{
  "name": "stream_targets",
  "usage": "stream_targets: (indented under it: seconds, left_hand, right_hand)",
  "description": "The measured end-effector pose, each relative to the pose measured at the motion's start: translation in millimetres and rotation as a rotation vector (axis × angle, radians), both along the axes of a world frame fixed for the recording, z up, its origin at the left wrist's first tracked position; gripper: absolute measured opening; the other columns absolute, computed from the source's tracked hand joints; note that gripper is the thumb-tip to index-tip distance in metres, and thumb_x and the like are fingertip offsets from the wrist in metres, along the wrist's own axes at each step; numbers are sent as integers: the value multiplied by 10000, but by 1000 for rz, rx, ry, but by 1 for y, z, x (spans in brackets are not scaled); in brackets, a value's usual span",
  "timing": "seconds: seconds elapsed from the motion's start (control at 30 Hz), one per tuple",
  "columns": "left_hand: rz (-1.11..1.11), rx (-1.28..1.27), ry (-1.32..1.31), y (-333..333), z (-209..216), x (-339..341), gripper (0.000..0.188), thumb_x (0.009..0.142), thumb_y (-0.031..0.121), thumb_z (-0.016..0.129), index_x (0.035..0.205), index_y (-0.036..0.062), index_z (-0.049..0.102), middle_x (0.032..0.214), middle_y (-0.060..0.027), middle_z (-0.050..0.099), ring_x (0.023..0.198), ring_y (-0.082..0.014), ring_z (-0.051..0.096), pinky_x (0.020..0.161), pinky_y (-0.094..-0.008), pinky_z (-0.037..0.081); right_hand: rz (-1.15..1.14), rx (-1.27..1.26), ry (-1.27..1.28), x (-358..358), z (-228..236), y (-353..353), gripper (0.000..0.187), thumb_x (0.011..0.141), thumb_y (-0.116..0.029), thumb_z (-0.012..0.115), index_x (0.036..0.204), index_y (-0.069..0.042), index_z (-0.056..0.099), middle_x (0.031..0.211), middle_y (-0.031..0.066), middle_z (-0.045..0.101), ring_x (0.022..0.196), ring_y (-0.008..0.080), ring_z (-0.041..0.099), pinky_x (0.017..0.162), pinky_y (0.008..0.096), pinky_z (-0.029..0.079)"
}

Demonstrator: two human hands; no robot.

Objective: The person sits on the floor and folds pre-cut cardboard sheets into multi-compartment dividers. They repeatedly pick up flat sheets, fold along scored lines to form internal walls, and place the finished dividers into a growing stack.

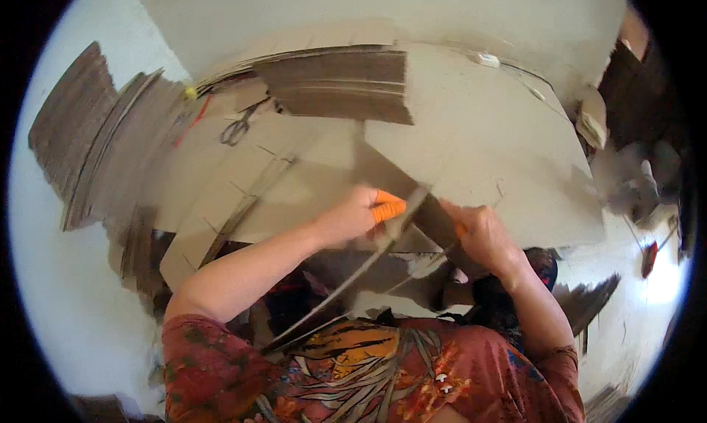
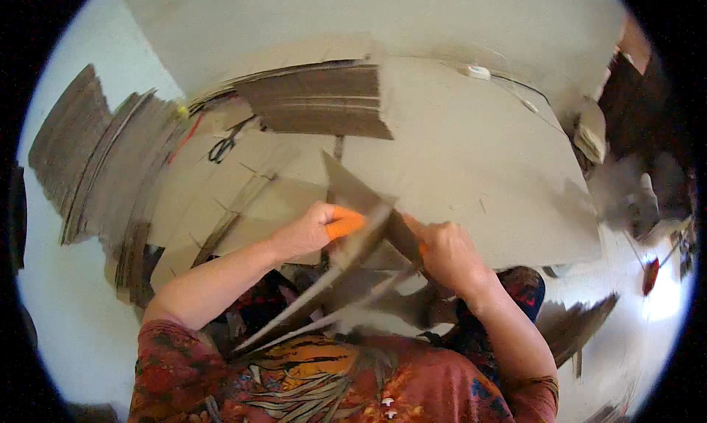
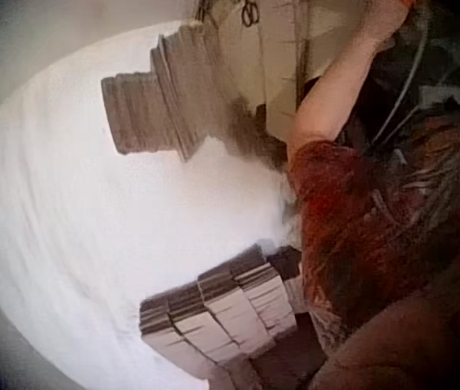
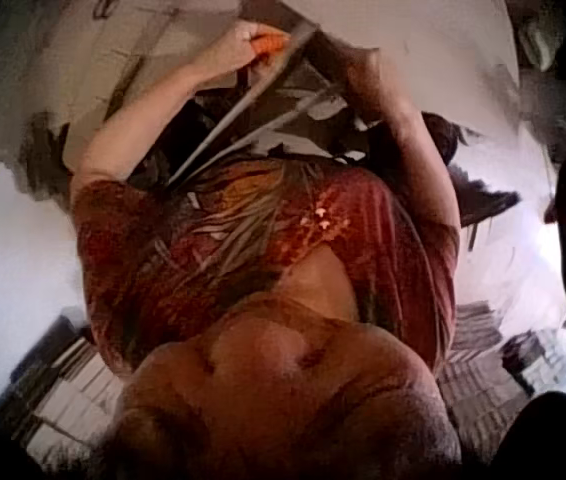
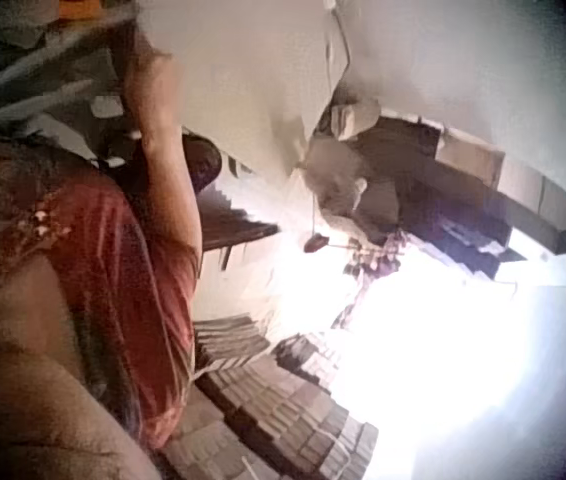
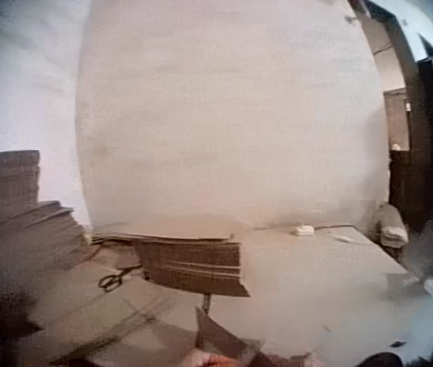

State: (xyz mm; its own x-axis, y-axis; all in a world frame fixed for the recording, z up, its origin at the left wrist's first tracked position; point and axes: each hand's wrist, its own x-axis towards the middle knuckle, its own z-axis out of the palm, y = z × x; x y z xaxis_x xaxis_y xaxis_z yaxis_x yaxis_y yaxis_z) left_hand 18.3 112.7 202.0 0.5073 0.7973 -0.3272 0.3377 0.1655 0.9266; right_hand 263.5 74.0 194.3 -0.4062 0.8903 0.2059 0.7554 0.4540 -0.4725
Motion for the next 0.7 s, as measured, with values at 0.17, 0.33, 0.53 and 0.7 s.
stream_targets:
  seconds: [0.17,0.33,0.53,0.7]
  left_hand:
    - [393,507,623,60,-50,-109,515,814,366,639,1178,19,529,1168,-183,554,1057,-286,537,854,-360,438]
    - [683,1073,1554,59,-108,-251,405,831,332,592,1008,-31,572,1140,-222,536,1018,-319,559,805,-440,485]
    - [434,503,1399,67,-74,-243,324,841,304,563,961,5,601,948,-189,617,893,-346,599,745,-424,494]
    - [470,524,1315,67,-50,-242,233,834,249,539,885,38,623,824,-167,638,774,-339,613,661,-427,485]
  right_hand:
    - [14,-154,-181,-24,13,13,591,750,-14,499,1325,-54,369,727,221,605,667,403,583,636,467,471]
    - [140,-110,-248,-50,13,32,680,772,-14,485,1390,-59,205,773,229,610,716,395,592,651,478,470]
    - [77,-116,-306,-56,-3,42,567,795,-27,486,1329,-52,300,719,237,596,687,400,587,618,484,456]
    - [108,46,-205,-38,-23,35,506,772,-16,477,1267,-29,370,753,210,605,641,393,585,576,462,471]
